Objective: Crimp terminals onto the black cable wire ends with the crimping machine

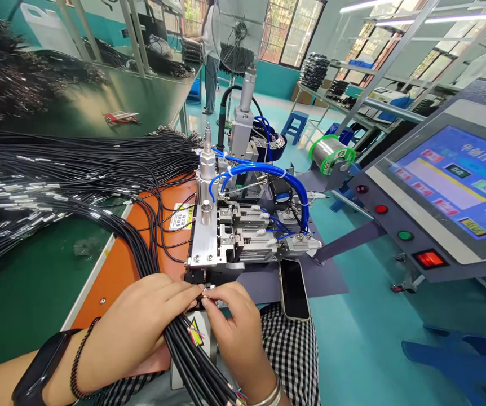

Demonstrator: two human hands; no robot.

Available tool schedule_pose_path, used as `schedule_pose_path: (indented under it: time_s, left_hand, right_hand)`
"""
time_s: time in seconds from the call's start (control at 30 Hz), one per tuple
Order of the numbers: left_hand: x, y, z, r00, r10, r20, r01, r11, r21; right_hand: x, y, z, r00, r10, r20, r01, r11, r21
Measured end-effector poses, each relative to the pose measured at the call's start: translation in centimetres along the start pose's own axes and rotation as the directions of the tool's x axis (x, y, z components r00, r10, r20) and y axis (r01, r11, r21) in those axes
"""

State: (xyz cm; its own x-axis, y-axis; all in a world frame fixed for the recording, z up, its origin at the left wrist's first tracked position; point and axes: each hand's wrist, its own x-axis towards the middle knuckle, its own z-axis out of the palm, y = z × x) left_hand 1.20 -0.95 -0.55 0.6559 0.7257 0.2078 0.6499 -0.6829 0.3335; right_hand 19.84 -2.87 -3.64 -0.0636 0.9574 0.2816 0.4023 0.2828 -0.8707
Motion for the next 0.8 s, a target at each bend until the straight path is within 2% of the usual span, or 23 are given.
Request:
schedule_pose_path:
  time_s: [0.13,0.27,0.33,0.47,0.53,0.6,0.67,0.8]
  left_hand:
    - [0.3,0.3,-0.1,0.994,-0.095,0.048,0.097,0.995,-0.037]
    - [0.6,0.4,0.0,0.99,-0.139,0.004,0.139,0.988,-0.068]
    - [0.6,0.4,0.0,0.988,-0.154,-0.008,0.153,0.986,-0.073]
    - [0.5,0.4,0.1,0.982,-0.188,-0.022,0.187,0.981,-0.054]
    - [0.5,0.4,0.1,0.981,-0.194,-0.015,0.193,0.98,-0.049]
    - [0.5,0.4,0.1,0.981,-0.194,-0.015,0.193,0.98,-0.056]
    - [0.6,0.4,0.2,0.981,-0.192,-0.017,0.191,0.979,-0.071]
    - [0.5,0.3,0.3,0.976,-0.216,-0.009,0.214,0.972,-0.094]
  right_hand:
    - [0.0,0.1,0.3,0.997,0.05,-0.054,-0.052,0.998,-0.02]
    - [-0.2,0.3,0.4,0.993,0.102,-0.061,-0.099,0.993,0.057]
    - [-0.3,0.3,0.3,0.994,0.091,-0.054,-0.086,0.992,0.088]
    - [-0.3,-0.2,0.2,0.998,0.038,0.042,-0.04,0.999,0.037]
    - [-0.2,-0.4,0.3,0.993,0.101,0.068,-0.102,0.995,0.018]
    - [-0.1,-0.5,0.4,0.978,0.208,-0.01,-0.207,0.978,0.036]
    - [-0.2,-0.5,0.6,0.961,0.259,-0.093,-0.252,0.964,0.078]
    - [-0.3,-0.8,0.6,0.973,0.209,-0.094,-0.201,0.976,0.082]
